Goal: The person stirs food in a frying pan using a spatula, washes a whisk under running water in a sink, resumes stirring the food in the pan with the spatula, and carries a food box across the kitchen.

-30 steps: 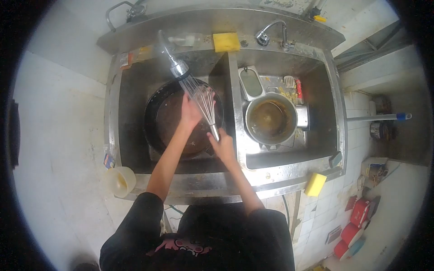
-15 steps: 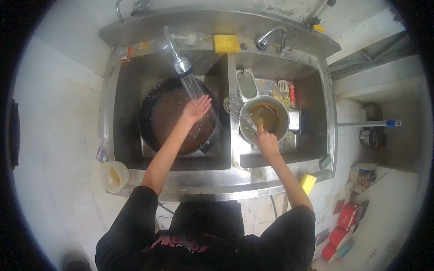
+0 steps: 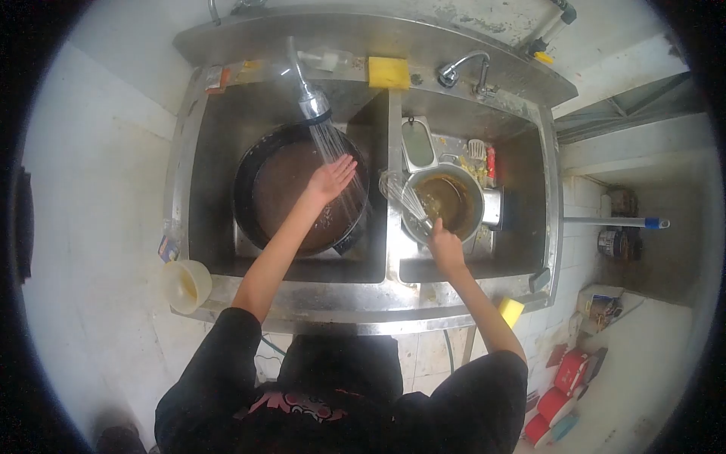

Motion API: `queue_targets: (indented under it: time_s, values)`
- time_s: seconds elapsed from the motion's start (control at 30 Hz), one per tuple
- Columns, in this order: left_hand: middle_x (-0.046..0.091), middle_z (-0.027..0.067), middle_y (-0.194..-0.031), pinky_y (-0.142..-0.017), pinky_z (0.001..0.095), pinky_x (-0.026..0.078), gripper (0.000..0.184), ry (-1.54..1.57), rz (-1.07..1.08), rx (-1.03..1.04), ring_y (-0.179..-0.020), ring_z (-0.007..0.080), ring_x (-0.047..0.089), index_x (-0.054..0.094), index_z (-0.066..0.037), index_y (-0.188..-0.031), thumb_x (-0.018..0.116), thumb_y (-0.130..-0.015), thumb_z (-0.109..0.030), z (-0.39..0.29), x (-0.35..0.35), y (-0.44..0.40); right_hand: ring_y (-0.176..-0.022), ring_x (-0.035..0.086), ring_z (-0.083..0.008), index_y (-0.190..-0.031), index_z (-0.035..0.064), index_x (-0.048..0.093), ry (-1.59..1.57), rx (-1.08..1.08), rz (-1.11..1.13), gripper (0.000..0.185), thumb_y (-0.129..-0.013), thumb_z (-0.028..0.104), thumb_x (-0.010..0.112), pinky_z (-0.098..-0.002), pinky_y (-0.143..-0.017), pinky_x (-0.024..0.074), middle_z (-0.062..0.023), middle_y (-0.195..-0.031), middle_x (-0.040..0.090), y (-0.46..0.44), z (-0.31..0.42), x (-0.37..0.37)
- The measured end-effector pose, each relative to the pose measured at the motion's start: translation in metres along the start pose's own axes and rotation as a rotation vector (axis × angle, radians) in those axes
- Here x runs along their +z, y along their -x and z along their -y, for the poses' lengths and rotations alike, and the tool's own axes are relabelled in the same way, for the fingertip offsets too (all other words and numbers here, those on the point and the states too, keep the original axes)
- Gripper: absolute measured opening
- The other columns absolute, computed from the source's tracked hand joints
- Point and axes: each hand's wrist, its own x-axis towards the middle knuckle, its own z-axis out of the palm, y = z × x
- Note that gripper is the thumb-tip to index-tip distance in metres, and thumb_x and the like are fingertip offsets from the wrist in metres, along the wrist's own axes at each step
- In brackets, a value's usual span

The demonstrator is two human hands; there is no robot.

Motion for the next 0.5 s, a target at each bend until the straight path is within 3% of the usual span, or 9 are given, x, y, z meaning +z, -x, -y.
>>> queue_targets:
  time_s: [0.13, 0.27, 0.33, 0.4, 0.5]
  values:
    - [0.038, 0.0099, -0.128, -0.1, 0.0357, 0.027, 0.041, 0.064, -0.061, -0.021, -0.119, 0.0242, 0.034, 0.036, 0.0, -0.122, 0.029, -0.083, -0.011, -0.001, -0.001, 0.003, -0.059, 0.055, -0.0389, -0.105, -0.0066, 0.035, -0.135, -0.079, -0.166, 0.044, -0.074, 0.014, 0.058, -0.0452, -0.053, 0.0442, -0.0233, -0.065, 0.056, 0.006, 0.002, -0.002]
    - [0.039, 0.011, -0.127, -0.1, 0.0357, 0.028, 0.041, 0.03, -0.014, -0.004, -0.119, 0.0244, 0.035, 0.036, 0.0, -0.121, 0.03, -0.082, -0.011, -0.003, 0.0, 0.0, -0.06, 0.055, -0.0387, -0.108, -0.0076, 0.035, -0.061, -0.055, -0.073, 0.046, -0.074, 0.014, 0.058, -0.0446, -0.053, 0.0442, -0.0232, -0.065, 0.055, -0.002, 0.0, 0.003]
    - [0.039, 0.0115, -0.126, -0.1, 0.0358, 0.028, 0.041, 0.04, -0.026, -0.014, -0.119, 0.0247, 0.035, 0.037, 0.0, -0.121, 0.031, -0.082, -0.01, -0.004, -0.005, 0.003, -0.059, 0.055, -0.0386, -0.109, -0.0083, 0.035, -0.175, -0.111, -0.219, 0.048, -0.074, 0.014, 0.058, -0.0442, -0.052, 0.0441, -0.023, -0.064, 0.055, 0.007, 0.004, 0.006]
    - [0.047, 0.0114, -0.12, -0.095, 0.0355, 0.035, 0.038, 0.076, -0.073, 0.008, -0.112, 0.025, 0.044, 0.042, 0.001, -0.117, 0.03, -0.082, -0.01, -0.003, -0.005, 0.004, -0.06, 0.055, -0.0387, -0.109, -0.0083, 0.036, -0.142, -0.058, -0.13, 0.048, -0.074, 0.014, 0.059, -0.0443, -0.053, 0.0441, -0.023, -0.064, 0.055, 0.01, 0.009, 0.004]
    - [0.047, 0.0111, -0.119, -0.095, 0.0356, 0.035, 0.038, 0.025, -0.099, 0.015, -0.112, 0.0248, 0.044, 0.043, 0.001, -0.115, 0.029, -0.082, -0.009, -0.003, -0.003, 0.007, -0.061, 0.055, -0.0387, -0.109, -0.0082, 0.036, -0.1, -0.006, -0.058, 0.048, -0.074, 0.014, 0.059, -0.0444, -0.053, 0.044, -0.0231, -0.065, 0.055, 0.003, 0.009, 0.0]
